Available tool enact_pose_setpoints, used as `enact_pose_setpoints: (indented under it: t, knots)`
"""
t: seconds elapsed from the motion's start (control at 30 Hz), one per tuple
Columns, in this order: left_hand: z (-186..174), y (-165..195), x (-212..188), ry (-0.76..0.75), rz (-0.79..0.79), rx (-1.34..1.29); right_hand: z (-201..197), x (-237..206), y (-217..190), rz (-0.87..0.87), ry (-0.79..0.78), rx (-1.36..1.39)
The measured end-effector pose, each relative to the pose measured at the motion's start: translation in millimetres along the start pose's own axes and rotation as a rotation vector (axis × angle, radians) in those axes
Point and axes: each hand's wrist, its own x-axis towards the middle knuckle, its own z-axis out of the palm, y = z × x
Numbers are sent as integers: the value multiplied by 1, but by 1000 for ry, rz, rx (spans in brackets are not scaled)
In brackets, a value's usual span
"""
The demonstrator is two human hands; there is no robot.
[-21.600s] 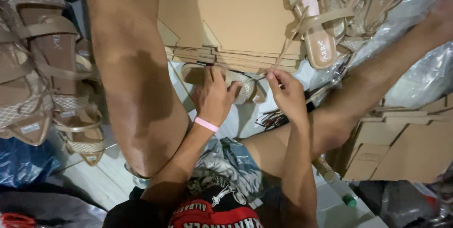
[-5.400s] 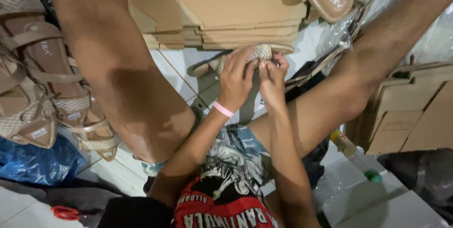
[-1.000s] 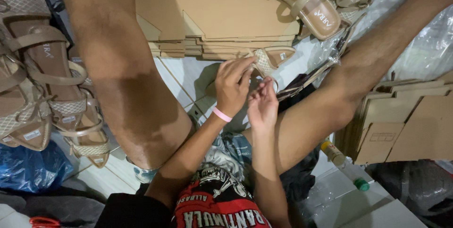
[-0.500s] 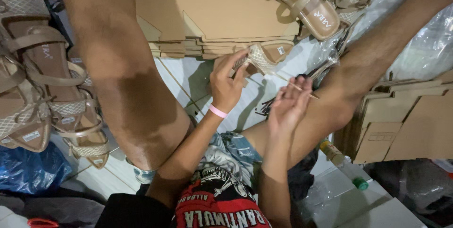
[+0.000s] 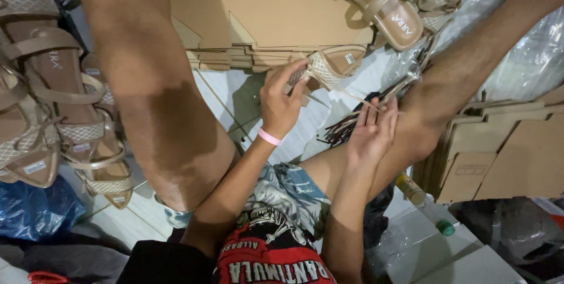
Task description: The person sits on the floor and assembles beige sandals by hand. They attach straps to the sole, thread them through holes, and secure them in place. The person handles multiple sandals and cardboard packaging materials during the process.
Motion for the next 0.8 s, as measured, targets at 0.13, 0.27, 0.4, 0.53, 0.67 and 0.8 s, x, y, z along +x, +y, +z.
enact_pose_setpoints:
  t: [0.13, 0.27, 0.4, 0.53, 0.67, 0.8]
  knots:
    - [1, -1, 0, 0, 5, 20, -3, 12, -1, -7, -2, 129]
    - [-1, 1, 1, -37, 34, 40, -2, 21, -1, -64, -2, 127]
    - [-2, 4, 1, -57, 60, 51, 2, 21, -1, -43, 8, 8]
    - [-2, 5, 1, -54, 64, 39, 3, 21, -2, 56, -64, 55]
    - [-2, 5, 1, -62, 45, 25, -4, 23, -7, 18, -31, 103]
    - [0, 2, 0, -71, 16, -7, 0, 22, -4, -34, -82, 3]
